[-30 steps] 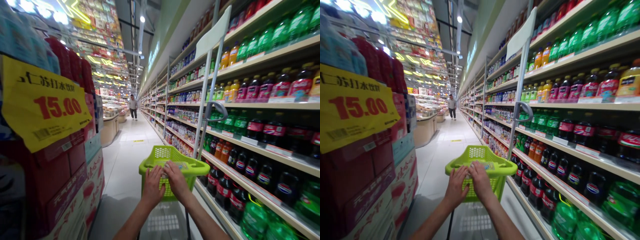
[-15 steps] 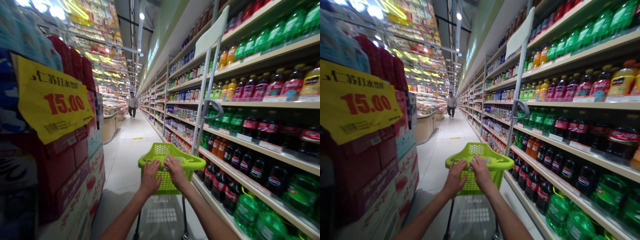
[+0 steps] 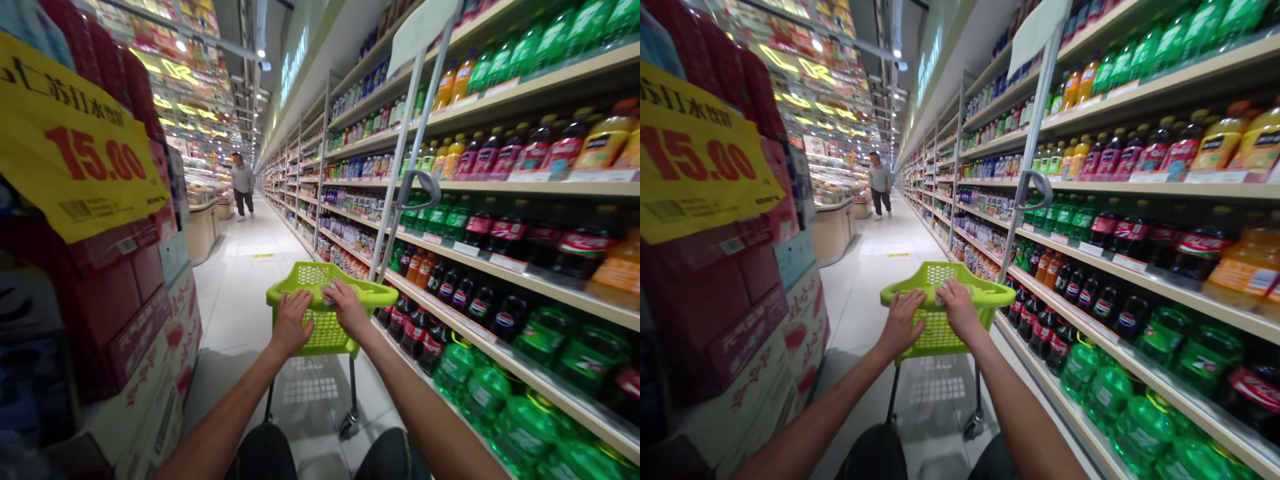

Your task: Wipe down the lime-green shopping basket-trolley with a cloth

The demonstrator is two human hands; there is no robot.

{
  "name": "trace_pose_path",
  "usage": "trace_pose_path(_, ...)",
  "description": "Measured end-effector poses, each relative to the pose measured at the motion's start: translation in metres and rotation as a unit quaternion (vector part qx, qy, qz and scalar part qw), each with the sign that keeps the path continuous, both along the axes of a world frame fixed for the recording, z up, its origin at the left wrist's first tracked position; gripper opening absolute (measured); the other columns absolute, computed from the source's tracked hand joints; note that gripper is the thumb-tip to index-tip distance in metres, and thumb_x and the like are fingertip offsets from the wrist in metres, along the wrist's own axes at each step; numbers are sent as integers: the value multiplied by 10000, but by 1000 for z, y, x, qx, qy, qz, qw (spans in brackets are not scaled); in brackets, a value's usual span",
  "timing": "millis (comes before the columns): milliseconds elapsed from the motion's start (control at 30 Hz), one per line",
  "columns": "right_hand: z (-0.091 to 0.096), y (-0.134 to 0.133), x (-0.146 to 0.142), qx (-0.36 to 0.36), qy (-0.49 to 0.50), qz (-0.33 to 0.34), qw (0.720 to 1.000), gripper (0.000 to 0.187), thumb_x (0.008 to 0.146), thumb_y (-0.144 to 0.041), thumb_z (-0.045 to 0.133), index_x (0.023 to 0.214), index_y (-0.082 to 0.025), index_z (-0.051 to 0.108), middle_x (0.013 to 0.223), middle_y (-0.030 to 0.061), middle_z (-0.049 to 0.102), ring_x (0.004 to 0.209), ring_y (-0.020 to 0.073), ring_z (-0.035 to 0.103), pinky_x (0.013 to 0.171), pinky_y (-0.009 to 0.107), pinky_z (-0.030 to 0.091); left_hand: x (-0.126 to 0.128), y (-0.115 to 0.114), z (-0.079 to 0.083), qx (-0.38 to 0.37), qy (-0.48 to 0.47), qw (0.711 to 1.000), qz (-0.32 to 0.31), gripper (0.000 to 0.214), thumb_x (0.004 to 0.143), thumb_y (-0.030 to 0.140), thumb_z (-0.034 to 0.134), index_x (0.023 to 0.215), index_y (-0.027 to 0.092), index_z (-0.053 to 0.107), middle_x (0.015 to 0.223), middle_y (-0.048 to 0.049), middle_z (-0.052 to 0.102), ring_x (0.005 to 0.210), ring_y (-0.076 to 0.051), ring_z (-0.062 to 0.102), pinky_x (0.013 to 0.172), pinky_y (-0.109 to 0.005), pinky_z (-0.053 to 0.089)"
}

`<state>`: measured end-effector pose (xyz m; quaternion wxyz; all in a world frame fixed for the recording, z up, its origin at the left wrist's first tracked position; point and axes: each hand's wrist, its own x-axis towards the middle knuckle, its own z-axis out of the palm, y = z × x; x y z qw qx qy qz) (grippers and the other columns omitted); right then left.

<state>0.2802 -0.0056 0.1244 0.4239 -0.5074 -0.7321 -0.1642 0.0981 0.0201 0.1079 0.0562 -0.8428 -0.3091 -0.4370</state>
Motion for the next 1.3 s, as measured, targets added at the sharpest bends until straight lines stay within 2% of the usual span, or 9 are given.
trace_pose_path(167, -1, -20, 59, 14, 103, -147, 984, 326, 725, -69, 386, 932, -169, 618, 1053, 94, 566, 1025, 197, 492, 922, 429, 383, -6, -3, 0, 1, -1, 1000, 4, 442, 689, 183, 455, 1125, 150, 520, 1195, -102, 556, 1163, -249, 443, 1032, -489, 206)
trace_pose_path(233, -4, -26, 59, 28, 128, -168, 977, 340, 727, -82, 379, 966, -168, 604, 1038, 93, 562, 1024, 199, 489, 925, 424, 386, -6, -5, -1, 3, -5, 1000, 9, 439, 683, 185, 460, 1117, 152, 524, 1186, -99, 562, 1158, -250, 447, 1034, -486, 203)
trace_pose_path(433, -5, -20, -12, 23, 5, -20, 1000, 400, 735, -52, 371, 1034, -197, 593, 1231, 83, 468, 1190, 184, 377, 1000, 384, 327, -6, -14, -2, 15, 6, 1000, 17, 442, 687, 183, 456, 1122, 132, 516, 1197, -110, 553, 1164, -245, 440, 1038, -482, 200)
trace_pose_path(567, -1, -22, 25, 17, 48, -108, 993, 361, 718, -55, 386, 971, -169, 616, 1160, 104, 507, 1124, 211, 431, 971, 428, 348, -14, -13, -1, 33, 37, 999, 17, 464, 704, 151, 426, 1164, 134, 484, 1246, -108, 517, 1203, -239, 402, 1040, -488, 195)
trace_pose_path(667, -1, -26, 45, 20, 105, -168, 980, 357, 725, -70, 374, 986, -151, 604, 1077, 115, 535, 1056, 215, 474, 937, 434, 381, -18, -8, 0, 31, 9, 996, 83, 464, 706, 183, 450, 1165, 123, 478, 1289, -143, 464, 1229, -293, 358, 1019, -558, 173)
trace_pose_path(900, -5, -15, -46, 37, -30, -14, 999, 386, 706, -53, 408, 1033, -149, 590, 1252, 130, 443, 1207, 232, 346, 1012, 423, 297, -21, -5, 3, -16, 44, 993, 109, 498, 674, 228, 489, 1161, 120, 477, 1233, -120, 515, 1223, -292, 354, 1038, -520, 180)
trace_pose_path(1133, -10, -22, 28, 81, 76, -166, 980, 365, 716, -98, 376, 1004, -147, 594, 1191, 138, 477, 1129, 260, 427, 949, 488, 356, -18, -14, 2, -24, 45, 994, 93, 527, 677, 205, 473, 1198, 126, 450, 1270, -92, 485, 1249, -258, 321, 1075, -480, 133)
trace_pose_path(1200, -11, -21, 23, 86, 68, -170, 979, 338, 743, -143, 392, 1019, -146, 587, 1209, 141, 463, 1143, 271, 411, 953, 499, 347, -10, -20, 2, -32, 38, 994, 95, 535, 678, 225, 491, 1201, 122, 446, 1269, -91, 485, 1254, -260, 309, 1079, -485, 116)
trace_pose_path(1300, -11, -20, -8, 79, -21, -90, 993, 301, 776, -214, 437, 1030, -166, 590, 1254, 122, 435, 1188, 267, 366, 984, 479, 319, -3, -25, 4, -41, 54, 995, 79, 546, 680, 239, 512, 1212, 142, 433, 1277, -84, 480, 1257, -251, 305, 1081, -486, 113)
